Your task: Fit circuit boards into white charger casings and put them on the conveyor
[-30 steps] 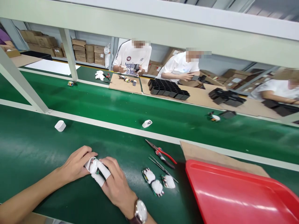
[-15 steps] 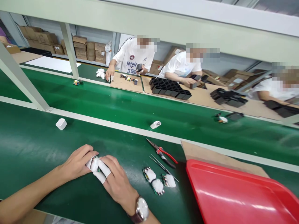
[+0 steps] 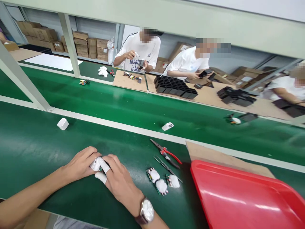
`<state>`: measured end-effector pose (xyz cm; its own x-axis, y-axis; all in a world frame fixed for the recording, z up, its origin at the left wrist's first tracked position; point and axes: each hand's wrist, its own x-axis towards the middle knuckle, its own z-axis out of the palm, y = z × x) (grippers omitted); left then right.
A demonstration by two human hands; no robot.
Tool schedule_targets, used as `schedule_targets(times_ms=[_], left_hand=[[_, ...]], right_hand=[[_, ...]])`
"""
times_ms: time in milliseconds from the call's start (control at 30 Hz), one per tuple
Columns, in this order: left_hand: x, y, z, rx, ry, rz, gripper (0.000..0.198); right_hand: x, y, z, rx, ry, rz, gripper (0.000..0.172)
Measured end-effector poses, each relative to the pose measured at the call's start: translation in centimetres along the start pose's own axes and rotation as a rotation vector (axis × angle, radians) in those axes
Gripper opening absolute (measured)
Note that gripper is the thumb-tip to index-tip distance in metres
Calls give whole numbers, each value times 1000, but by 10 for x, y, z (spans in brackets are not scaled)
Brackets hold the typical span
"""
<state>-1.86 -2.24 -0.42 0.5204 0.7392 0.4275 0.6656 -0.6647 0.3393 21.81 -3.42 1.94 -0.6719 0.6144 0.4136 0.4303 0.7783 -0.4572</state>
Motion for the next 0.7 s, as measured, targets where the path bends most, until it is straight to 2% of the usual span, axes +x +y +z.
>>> schedule_targets(times_ms=[100,267,367,433,567,633,700], left_hand=[[-1,0,1,-173,-71,-62,41],[2,2,2,-396,-124,-149,22],[4,2,0,-450,-142,-187,17],[4,2,-4,-467,-180,-225,21],[0,1,-20,-443,-219,-302,44],[-3,-1,-27,-420,-205,-269,41],[-5,-2,-30,-393,-190,-148,26]], right_hand=[[2,-3,-6,1,-29,16,45],[7,-8,-1,-95,25,-53,22],[14,-10,3,-111,-1,-39,20],[18,-9,4,-68,-13,-13,23],[17,-5,7,8,-4,18,29],[15,-3,7,20,-16,48,32],[13,0,5,36,-47,103,37]])
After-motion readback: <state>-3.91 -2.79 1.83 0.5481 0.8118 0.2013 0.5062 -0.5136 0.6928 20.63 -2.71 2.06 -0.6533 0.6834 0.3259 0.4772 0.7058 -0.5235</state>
